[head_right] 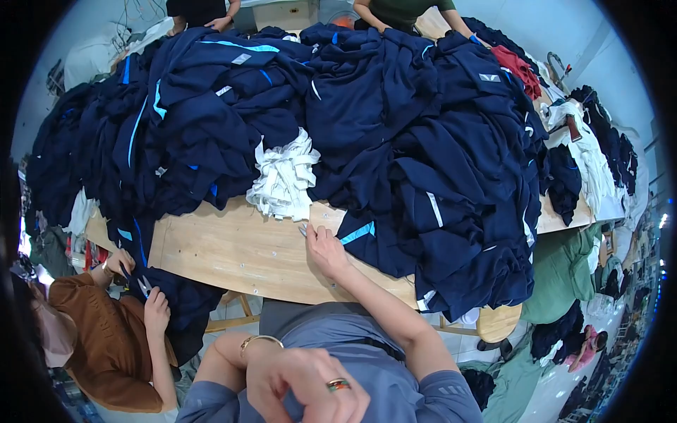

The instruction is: Trimming loose threads from blue athletic jackets using a small pair of nippers at a garment factory workstation.

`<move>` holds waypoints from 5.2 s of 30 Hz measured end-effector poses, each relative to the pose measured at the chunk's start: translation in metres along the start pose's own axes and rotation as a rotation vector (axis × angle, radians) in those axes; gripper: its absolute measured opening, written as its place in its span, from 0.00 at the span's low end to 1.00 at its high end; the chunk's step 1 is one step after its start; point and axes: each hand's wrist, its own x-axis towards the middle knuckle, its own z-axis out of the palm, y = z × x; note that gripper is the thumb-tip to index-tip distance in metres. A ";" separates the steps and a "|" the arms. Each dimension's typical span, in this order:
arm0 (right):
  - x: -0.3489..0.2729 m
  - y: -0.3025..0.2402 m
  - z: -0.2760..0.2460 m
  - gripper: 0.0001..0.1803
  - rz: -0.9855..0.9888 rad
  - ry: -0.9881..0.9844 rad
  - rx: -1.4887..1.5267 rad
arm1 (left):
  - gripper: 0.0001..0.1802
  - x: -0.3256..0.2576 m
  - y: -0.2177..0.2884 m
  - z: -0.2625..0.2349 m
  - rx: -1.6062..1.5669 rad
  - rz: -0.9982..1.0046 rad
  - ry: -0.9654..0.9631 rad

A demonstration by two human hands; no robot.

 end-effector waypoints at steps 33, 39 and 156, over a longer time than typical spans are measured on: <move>-0.061 0.028 0.004 0.16 0.084 0.399 0.573 | 0.08 0.138 -0.090 0.015 0.096 0.200 -0.286; -0.065 0.018 0.004 0.16 0.072 0.388 0.581 | 0.04 0.137 -0.107 0.024 0.118 0.201 -0.252; -0.067 0.062 -0.140 0.08 0.229 0.241 0.339 | 0.35 -0.173 -0.044 -0.101 1.253 -0.890 1.693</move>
